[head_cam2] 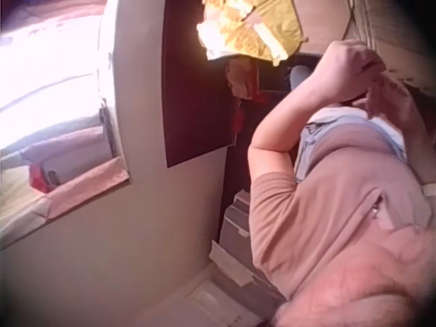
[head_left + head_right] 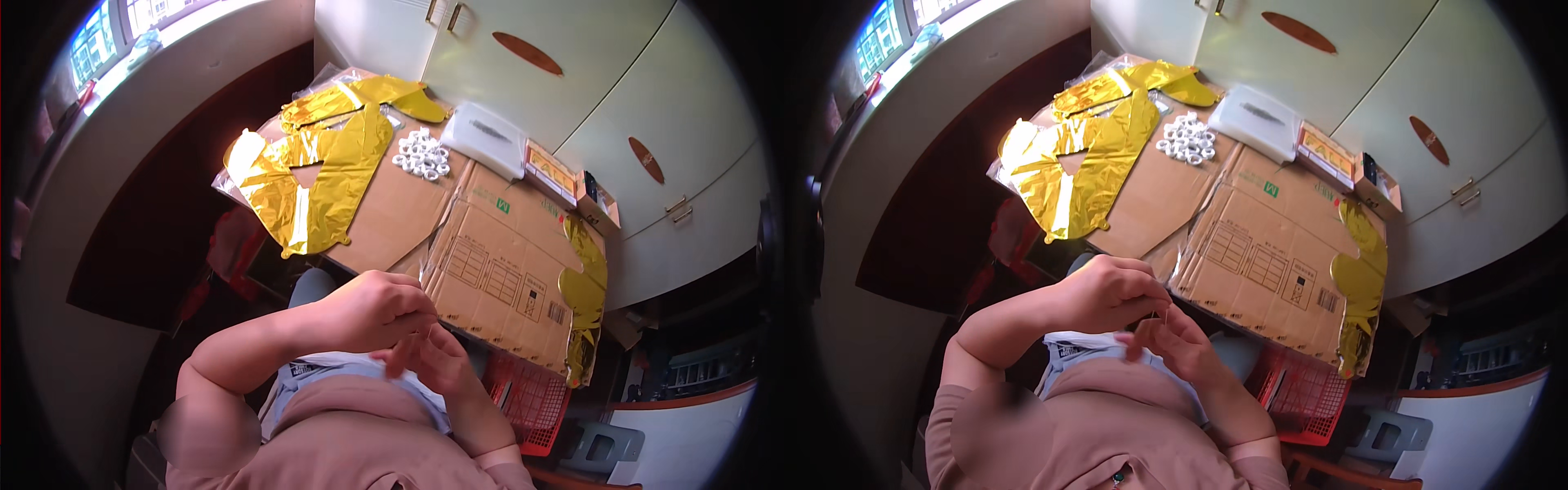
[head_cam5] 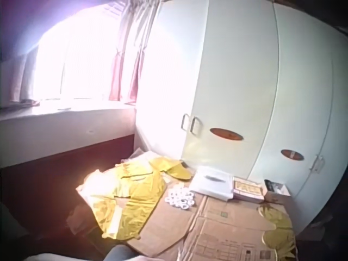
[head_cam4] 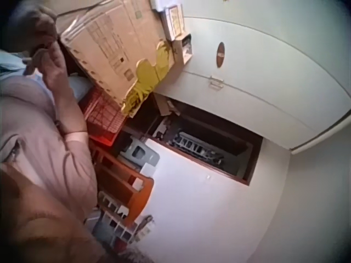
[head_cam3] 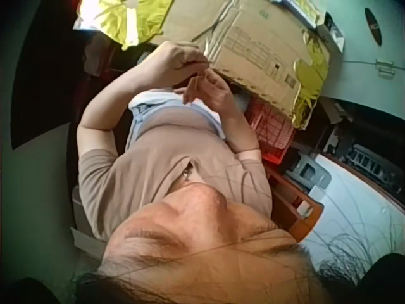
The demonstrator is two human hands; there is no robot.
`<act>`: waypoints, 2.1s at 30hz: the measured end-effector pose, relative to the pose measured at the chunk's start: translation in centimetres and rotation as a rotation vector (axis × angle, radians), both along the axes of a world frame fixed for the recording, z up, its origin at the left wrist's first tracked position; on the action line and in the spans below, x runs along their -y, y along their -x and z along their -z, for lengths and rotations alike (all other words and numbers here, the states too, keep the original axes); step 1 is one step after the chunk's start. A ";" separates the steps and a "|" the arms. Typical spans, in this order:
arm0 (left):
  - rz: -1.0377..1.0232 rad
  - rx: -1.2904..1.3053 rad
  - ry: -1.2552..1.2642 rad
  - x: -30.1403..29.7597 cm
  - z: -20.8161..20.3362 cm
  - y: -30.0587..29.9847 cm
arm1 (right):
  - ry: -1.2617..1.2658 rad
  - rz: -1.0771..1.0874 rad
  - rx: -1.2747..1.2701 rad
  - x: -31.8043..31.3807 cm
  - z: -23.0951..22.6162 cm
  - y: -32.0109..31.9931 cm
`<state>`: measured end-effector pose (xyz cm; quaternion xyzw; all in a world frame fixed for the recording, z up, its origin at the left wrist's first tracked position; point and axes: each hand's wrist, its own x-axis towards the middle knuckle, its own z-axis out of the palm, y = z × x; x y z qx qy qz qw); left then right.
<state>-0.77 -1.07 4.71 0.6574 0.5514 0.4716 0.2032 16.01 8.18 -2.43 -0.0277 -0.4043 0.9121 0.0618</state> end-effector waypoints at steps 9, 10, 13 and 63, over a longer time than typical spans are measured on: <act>0.379 0.340 0.612 2.5 1.3 1.2 | -1.383 0.314 -0.013 -4.8 -7.8 -1.3; 0.469 0.478 0.587 2.6 1.5 0.7 | -1.373 0.311 -0.019 -4.5 -7.5 -0.7; 0.202 0.908 0.339 2.4 0.4 0.6 | -1.070 0.350 -0.034 -3.5 -1.9 0.7; -0.320 -0.452 -0.271 0.5 3.4 3.1 | -1.177 0.437 -0.111 -6.7 -6.3 1.9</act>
